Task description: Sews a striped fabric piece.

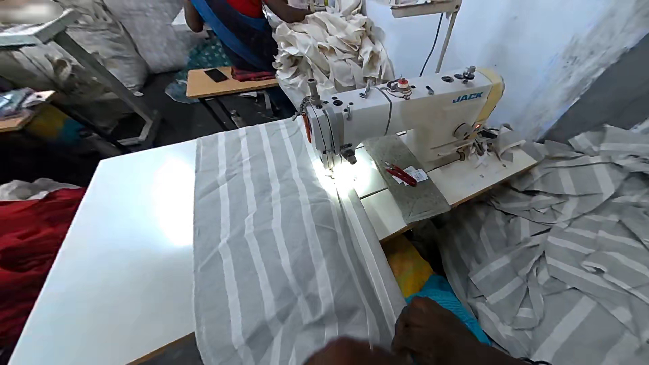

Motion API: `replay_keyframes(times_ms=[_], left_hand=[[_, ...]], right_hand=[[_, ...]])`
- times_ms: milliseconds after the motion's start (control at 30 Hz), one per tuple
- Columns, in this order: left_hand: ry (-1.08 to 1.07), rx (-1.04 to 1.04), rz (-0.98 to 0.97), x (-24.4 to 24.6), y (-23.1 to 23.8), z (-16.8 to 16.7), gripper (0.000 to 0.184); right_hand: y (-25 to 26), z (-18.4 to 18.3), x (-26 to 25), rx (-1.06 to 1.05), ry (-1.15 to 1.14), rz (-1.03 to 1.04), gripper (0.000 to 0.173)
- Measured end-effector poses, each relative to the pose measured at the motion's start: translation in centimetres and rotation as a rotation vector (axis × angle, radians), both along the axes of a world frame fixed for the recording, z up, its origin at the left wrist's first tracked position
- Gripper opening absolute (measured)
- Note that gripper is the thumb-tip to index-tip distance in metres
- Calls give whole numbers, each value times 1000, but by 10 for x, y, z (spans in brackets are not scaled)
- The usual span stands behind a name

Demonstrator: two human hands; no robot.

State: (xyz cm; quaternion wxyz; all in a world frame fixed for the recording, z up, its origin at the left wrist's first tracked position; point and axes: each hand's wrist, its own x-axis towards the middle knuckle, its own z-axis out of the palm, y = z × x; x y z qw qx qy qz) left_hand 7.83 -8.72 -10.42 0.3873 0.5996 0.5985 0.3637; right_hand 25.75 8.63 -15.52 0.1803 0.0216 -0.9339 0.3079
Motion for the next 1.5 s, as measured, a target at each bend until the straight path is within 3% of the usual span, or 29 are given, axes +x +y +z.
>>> replay_keyframes(times_ms=[67, 133, 233, 300, 433, 533, 633, 700, 767, 833, 900, 1033, 1133, 1267, 1400, 1500], left_hand=[[-25, -64, 278, -40, 60, -11, 37], [33, -65, 523, -90, 120, -36, 34], [465, 36, 683, -141, 162, -87, 30], [651, 61, 654, -149, 168, -104, 25], [829, 136, 444, -139, 162, -104, 27], [881, 371, 240, -121, 147, -109, 31], [722, 627, 55, -73, 92, -123, 54], [532, 720, -31, -42, 55, -127, 54], [340, 765, 7, -37, 46, -122, 54], [312, 666, 181, -57, 61, -107, 50], [492, 484, 346, -87, 95, -94, 43], [715, 132, 384, -144, 156, -90, 59], [815, 66, 355, -159, 168, -102, 67], [920, 137, 212, -126, 142, -115, 80], [770, 252, 3, -45, 85, -114, 75], [769, 243, 69, -42, 82, -115, 72]], right_hand=[[1, -7, -1, -48, -97, 41, 14], [-1, -7, -1, -80, -128, 27, 13], [-3, -7, 5, -82, -105, -22, 12], [-3, -7, 8, -82, -110, -51, 12], [-2, -4, 3, -26, -163, -5, 13], [1, 3, -2, 11, -227, 59, 12], [4, 3, 1, -71, -276, 34, 14], [5, 3, 0, -150, -313, -4, 15], [7, 4, -2, -229, -346, -23, 16], [7, 8, -3, -256, -351, -24, 16], [7, 17, -3, -255, -347, -22, 17], [9, 29, 1, -247, -317, -38, 18], [11, 24, 3, -247, -307, -35, 17], [13, 18, -1, -219, -378, -21, 17], [17, 16, -9, -192, -477, 22, 19], [18, 22, -16, -177, -542, 66, 19]])
